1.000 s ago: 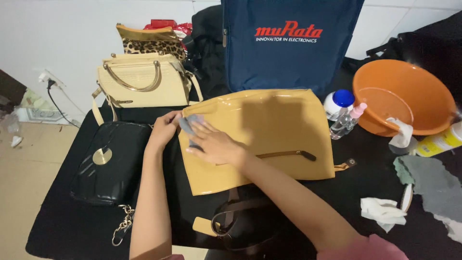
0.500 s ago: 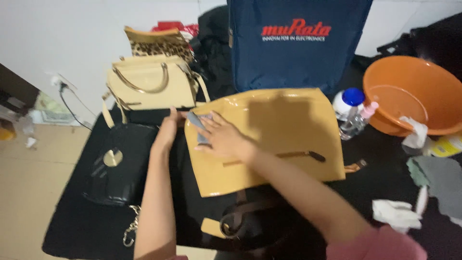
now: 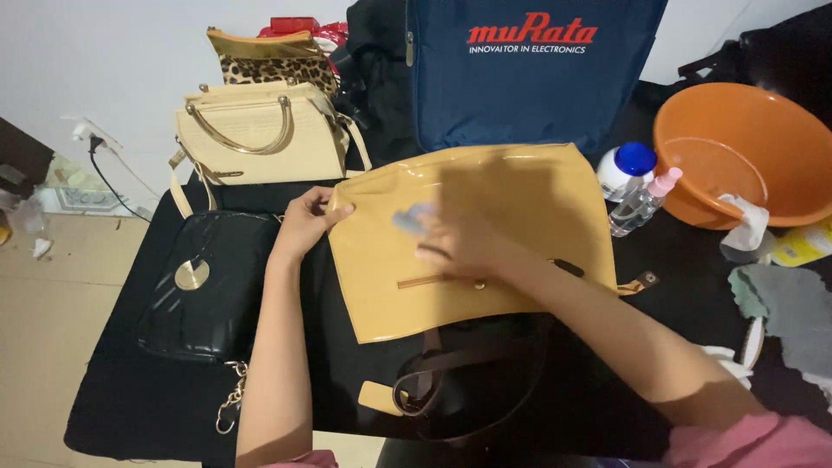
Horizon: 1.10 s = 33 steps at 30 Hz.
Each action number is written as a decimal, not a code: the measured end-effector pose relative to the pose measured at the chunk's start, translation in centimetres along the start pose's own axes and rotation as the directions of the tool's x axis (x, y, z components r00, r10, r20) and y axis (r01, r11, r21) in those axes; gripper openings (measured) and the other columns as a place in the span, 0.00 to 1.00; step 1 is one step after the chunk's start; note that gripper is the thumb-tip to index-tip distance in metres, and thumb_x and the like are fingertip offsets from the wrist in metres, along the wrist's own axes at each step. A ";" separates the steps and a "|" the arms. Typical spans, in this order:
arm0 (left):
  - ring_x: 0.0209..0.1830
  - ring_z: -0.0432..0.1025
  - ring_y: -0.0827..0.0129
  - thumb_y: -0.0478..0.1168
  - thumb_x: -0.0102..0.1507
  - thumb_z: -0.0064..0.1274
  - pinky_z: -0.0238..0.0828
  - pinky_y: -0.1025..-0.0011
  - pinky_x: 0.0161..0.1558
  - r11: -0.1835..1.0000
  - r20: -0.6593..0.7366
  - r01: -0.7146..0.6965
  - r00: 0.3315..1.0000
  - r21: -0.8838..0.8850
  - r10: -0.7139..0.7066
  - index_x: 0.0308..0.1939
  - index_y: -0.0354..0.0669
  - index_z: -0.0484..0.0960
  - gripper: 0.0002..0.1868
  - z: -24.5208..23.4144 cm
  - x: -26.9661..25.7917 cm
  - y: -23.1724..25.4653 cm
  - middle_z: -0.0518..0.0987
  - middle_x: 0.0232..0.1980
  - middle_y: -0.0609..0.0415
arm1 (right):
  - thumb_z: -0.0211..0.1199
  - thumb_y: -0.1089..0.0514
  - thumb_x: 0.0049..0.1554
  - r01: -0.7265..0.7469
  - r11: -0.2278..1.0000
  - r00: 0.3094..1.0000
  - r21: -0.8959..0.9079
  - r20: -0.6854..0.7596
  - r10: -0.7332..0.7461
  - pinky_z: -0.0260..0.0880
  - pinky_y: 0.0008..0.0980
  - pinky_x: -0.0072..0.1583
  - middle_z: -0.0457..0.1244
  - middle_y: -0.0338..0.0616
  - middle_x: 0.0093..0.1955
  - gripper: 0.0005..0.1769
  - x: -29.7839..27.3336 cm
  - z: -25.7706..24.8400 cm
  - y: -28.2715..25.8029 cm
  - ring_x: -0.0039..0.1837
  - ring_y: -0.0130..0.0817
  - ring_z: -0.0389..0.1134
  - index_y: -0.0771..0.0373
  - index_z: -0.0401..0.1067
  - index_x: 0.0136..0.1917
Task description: Cleaning a tan leather handbag using a cloth and cleaning solution on a workspace table.
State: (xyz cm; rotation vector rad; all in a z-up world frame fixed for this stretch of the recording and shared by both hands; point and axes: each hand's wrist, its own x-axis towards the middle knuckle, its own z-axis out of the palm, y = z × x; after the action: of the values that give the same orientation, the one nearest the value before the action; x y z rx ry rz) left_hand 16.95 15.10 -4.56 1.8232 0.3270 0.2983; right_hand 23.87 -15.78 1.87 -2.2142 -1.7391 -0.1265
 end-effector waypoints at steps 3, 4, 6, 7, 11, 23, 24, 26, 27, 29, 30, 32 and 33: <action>0.40 0.78 0.64 0.35 0.53 0.76 0.79 0.67 0.39 0.999 -0.039 -0.036 0.999 0.000 0.036 0.52 0.36 0.85 0.25 0.3 0.3 -0.9 0.84 0.46 0.48 | 0.48 0.27 0.64 -0.045 0.976 0.993 -0.214 -0.116 0.020 0.53 0.55 0.76 0.66 0.48 0.69 0.33 1.9 5.8 2.5 0.78 0.41 0.60 0.52 0.75 0.65; 0.40 0.78 0.64 0.35 0.53 0.76 0.79 0.67 0.39 0.999 -0.043 -0.035 0.998 -0.003 0.035 0.52 0.36 0.85 0.25 0.3 0.6 -1.6 0.84 0.46 0.48 | 0.48 0.27 0.64 -0.041 0.976 0.993 -0.214 -0.114 0.016 0.53 0.55 0.76 0.66 0.48 0.69 0.33 2.7 7.0 1.9 0.78 0.41 0.60 0.52 0.75 0.65; 0.40 0.80 0.65 0.37 0.52 0.77 0.79 0.67 0.39 0.998 -0.068 -0.034 0.997 0.053 0.038 0.51 0.42 0.86 0.24 0.2 1.3 -3.1 0.85 0.45 0.52 | 0.47 0.27 0.63 0.034 0.970 0.982 -0.242 -0.174 -0.078 0.39 0.61 0.79 0.68 0.48 0.67 0.32 4.2 9.5 0.6 0.77 0.38 0.61 0.49 0.77 0.61; 0.40 0.80 0.65 0.37 0.52 0.77 0.79 0.67 0.39 0.998 -0.067 -0.033 0.997 0.052 0.037 0.51 0.42 0.86 0.24 0.2 1.1 -2.9 0.85 0.45 0.52 | 0.47 0.27 0.63 0.033 0.970 0.982 -0.242 -0.172 -0.076 0.39 0.61 0.79 0.68 0.48 0.67 0.32 3.7 8.3 -0.3 0.77 0.38 0.61 0.49 0.77 0.61; 0.41 0.80 0.56 0.37 0.56 0.74 0.79 0.61 0.38 0.993 -0.058 -0.067 0.996 0.101 0.073 0.53 0.37 0.84 0.23 0.5 0.2 -1.6 0.84 0.46 0.45 | 0.43 0.38 0.69 0.213 0.971 0.977 0.110 -0.026 -0.211 0.33 0.57 0.81 0.72 0.46 0.59 0.28 0.6 2.6 -2.3 0.71 0.34 0.66 0.54 0.79 0.55; 0.43 0.76 0.55 0.34 0.57 0.70 0.76 0.57 0.44 0.986 -0.042 -0.127 0.990 0.112 0.133 0.54 0.34 0.82 0.23 0.1 1.2 -4.0 0.82 0.47 0.41 | 0.38 0.35 0.69 0.012 0.994 0.999 0.109 0.030 -0.016 0.26 0.58 0.81 0.71 0.50 0.57 0.32 -1.8 1.8 0.2 0.74 0.46 0.63 0.51 0.81 0.54; 0.43 0.77 0.56 0.35 0.58 0.71 0.76 0.58 0.43 0.987 -0.039 -0.101 0.994 0.126 0.106 0.55 0.35 0.82 0.23 0.0 0.5 -2.6 0.82 0.48 0.42 | 0.35 0.39 0.71 0.069 0.990 0.994 0.119 0.070 -0.078 0.18 0.58 0.81 0.70 0.51 0.61 0.31 -2.7 1.9 -0.4 0.78 0.46 0.57 0.49 0.79 0.58; 0.43 0.77 0.55 0.34 0.58 0.71 0.76 0.58 0.43 0.988 -0.048 -0.080 0.995 0.131 0.087 0.55 0.34 0.82 0.23 0.4 -0.4 -1.5 0.83 0.49 0.42 | 0.33 0.37 0.70 -0.039 0.989 0.994 0.142 0.110 0.023 0.35 0.58 0.78 0.68 0.53 0.65 0.29 -6.5 1.0 -0.3 0.78 0.50 0.57 0.44 0.70 0.68; 0.43 0.77 0.55 0.33 0.57 0.71 0.76 0.59 0.43 0.989 -0.070 -0.060 0.995 0.137 0.070 0.54 0.34 0.83 0.22 0.4 -0.7 -0.7 0.83 0.50 0.41 | 0.30 0.34 0.69 -0.136 0.978 0.982 0.160 0.152 0.112 0.52 0.57 0.76 0.65 0.55 0.68 0.31 -8.2 0.5 -0.2 0.77 0.54 0.57 0.39 0.61 0.78; 0.42 0.77 0.55 0.33 0.57 0.71 0.76 0.60 0.43 0.991 -0.068 -0.050 0.996 0.125 0.059 0.54 0.34 0.83 0.22 0.6 -1.2 0.3 0.83 0.49 0.42 | 0.36 0.33 0.68 -0.218 0.976 0.969 -0.010 0.117 0.218 0.50 0.60 0.76 0.65 0.60 0.68 0.33 -11.0 -1.0 2.2 0.76 0.60 0.57 0.47 0.63 0.77; 0.41 0.77 0.56 0.33 0.57 0.71 0.76 0.62 0.42 0.993 -0.070 -0.035 0.997 0.112 0.043 0.54 0.34 0.84 0.22 0.7 -1.5 0.8 0.83 0.48 0.43 | 0.41 0.33 0.66 -0.297 0.939 0.947 -0.174 0.071 0.312 0.49 0.63 0.76 0.64 0.65 0.68 0.35 -12.5 -1.7 3.4 0.75 0.65 0.57 0.54 0.65 0.76; 0.41 0.78 0.56 0.33 0.57 0.71 0.76 0.62 0.42 0.991 -0.071 -0.040 0.996 0.129 0.049 0.53 0.35 0.84 0.21 0.6 -0.2 -0.7 0.84 0.47 0.44 | 0.35 0.30 0.65 -0.299 0.846 0.931 -0.442 0.059 0.360 0.32 0.59 0.79 0.64 0.49 0.70 0.37 -14.4 -2.3 6.3 0.78 0.45 0.56 0.49 0.65 0.75; 0.41 0.78 0.57 0.34 0.58 0.71 0.76 0.62 0.42 0.989 -0.083 -0.030 0.996 0.147 0.043 0.53 0.36 0.84 0.21 0.6 -0.1 -1.8 0.84 0.47 0.45 | 0.29 0.26 0.64 -0.266 0.695 0.918 -0.668 0.046 0.395 0.15 0.56 0.83 0.64 0.33 0.73 0.39 -15.5 -2.4 7.6 0.80 0.26 0.55 0.44 0.65 0.75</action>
State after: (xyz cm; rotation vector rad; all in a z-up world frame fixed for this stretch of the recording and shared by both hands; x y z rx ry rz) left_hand 16.91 15.02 -6.43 1.9654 0.3839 0.3877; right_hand 27.50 -32.46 -1.41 -3.1098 -1.4759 -0.5310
